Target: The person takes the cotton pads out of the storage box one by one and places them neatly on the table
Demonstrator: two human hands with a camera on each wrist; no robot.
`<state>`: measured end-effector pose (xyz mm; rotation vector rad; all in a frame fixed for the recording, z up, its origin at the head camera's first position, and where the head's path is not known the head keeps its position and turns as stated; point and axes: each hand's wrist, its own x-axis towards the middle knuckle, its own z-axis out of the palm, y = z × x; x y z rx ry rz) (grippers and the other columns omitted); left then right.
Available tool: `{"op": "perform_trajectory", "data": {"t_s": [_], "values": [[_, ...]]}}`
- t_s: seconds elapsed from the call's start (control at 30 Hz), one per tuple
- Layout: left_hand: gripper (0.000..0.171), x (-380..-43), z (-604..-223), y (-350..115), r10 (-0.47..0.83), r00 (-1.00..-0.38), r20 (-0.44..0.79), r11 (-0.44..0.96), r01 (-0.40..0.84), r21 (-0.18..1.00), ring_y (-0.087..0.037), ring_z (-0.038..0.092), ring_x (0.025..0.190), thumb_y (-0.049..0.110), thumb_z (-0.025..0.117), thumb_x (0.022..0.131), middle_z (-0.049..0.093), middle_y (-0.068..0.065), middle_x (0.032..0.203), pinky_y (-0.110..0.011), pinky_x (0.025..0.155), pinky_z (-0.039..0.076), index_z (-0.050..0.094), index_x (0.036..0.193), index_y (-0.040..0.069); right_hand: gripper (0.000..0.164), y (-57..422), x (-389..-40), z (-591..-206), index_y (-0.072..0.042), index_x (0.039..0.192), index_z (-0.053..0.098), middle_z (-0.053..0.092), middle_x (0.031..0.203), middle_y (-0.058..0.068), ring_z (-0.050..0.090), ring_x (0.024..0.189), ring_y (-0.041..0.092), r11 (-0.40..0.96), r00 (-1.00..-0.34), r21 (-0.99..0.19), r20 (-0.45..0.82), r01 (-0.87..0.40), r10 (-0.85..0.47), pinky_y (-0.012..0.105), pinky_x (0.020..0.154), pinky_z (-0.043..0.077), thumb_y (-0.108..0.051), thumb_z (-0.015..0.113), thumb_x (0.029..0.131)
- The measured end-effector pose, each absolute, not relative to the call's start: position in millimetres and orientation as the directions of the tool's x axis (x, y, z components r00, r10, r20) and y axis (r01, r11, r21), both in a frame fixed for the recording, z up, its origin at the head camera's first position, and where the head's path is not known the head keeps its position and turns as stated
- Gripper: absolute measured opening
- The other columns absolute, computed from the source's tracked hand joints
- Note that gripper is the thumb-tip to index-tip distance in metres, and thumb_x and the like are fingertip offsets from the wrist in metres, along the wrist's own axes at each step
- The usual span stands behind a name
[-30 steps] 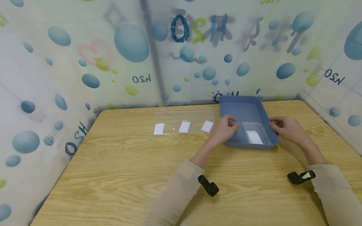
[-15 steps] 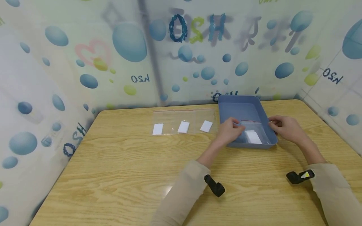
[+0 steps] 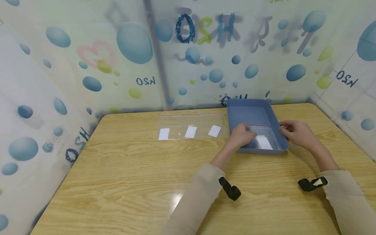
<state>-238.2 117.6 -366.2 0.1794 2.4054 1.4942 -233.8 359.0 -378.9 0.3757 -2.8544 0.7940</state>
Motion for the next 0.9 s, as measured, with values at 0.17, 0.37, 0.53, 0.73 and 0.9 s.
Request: {"op": "perform_trajectory", "data": {"t_s": [0.17, 0.37, 0.53, 0.73, 0.9], "values": [[0.017, -241, -369, 121, 0.291, -0.935, -0.204, 0.459, -0.051, 0.887, -0.013, 0.046, 0.062, 0.017, 0.067, 0.097, 0.061, -0.004, 0.079, -0.028, 0.059, 0.042, 0.063, 0.092, 0.002, 0.029, 359, -233, -378, 0.016, 0.116, 0.063, 0.07, 0.087, 0.016, 0.061, 0.068, 0.016, 0.831, -0.957, -0.482, 0.21, -0.279, -0.2, 0.026, 0.055, 0.047, -0.009, 0.06, 0.1], [0.051, -245, -372, 125, 0.292, -0.929, -0.229, 0.472, -0.068, 0.879, -0.012, 0.022, 0.043, 0.013, 0.065, 0.097, 0.044, -0.001, 0.049, -0.027, 0.044, 0.021, 0.034, 0.056, 0.014, 0.029, 357, -235, -377, 0.015, 0.116, 0.064, 0.07, 0.088, 0.015, 0.061, 0.068, 0.016, 0.833, -0.958, -0.479, 0.212, -0.275, -0.194, 0.026, 0.056, 0.048, -0.009, 0.06, 0.1], [0.028, -245, -374, 128, 0.281, -0.931, -0.235, 0.428, -0.097, 0.898, -0.012, 0.039, 0.049, 0.013, 0.066, 0.098, 0.055, -0.002, 0.059, -0.026, 0.05, 0.032, 0.054, 0.073, 0.005, 0.029, 358, -235, -377, 0.015, 0.116, 0.064, 0.07, 0.087, 0.015, 0.06, 0.066, 0.014, 0.832, -0.958, -0.482, 0.209, -0.276, -0.197, 0.025, 0.056, 0.047, -0.009, 0.06, 0.1], [0.018, -243, -376, 129, 0.291, -0.927, -0.235, 0.317, -0.138, 0.938, -0.015, 0.058, 0.064, 0.01, 0.067, 0.097, 0.063, -0.005, 0.075, -0.028, 0.061, 0.049, 0.067, 0.112, -0.002, 0.03, 358, -234, -378, 0.016, 0.117, 0.063, 0.07, 0.087, 0.015, 0.059, 0.066, 0.012, 0.831, -0.958, -0.482, 0.203, -0.279, -0.203, 0.025, 0.055, 0.047, -0.009, 0.06, 0.101], [0.011, -243, -377, 131, 0.304, -0.926, -0.222, 0.28, -0.136, 0.95, -0.014, 0.056, 0.062, 0.006, 0.068, 0.096, 0.062, -0.004, 0.074, -0.025, 0.056, 0.045, 0.071, 0.104, -0.001, 0.031, 358, -234, -378, 0.017, 0.118, 0.062, 0.07, 0.088, 0.016, 0.06, 0.068, 0.016, 0.835, -0.962, -0.483, 0.19, -0.263, -0.194, 0.025, 0.055, 0.046, -0.009, 0.06, 0.101]]}}
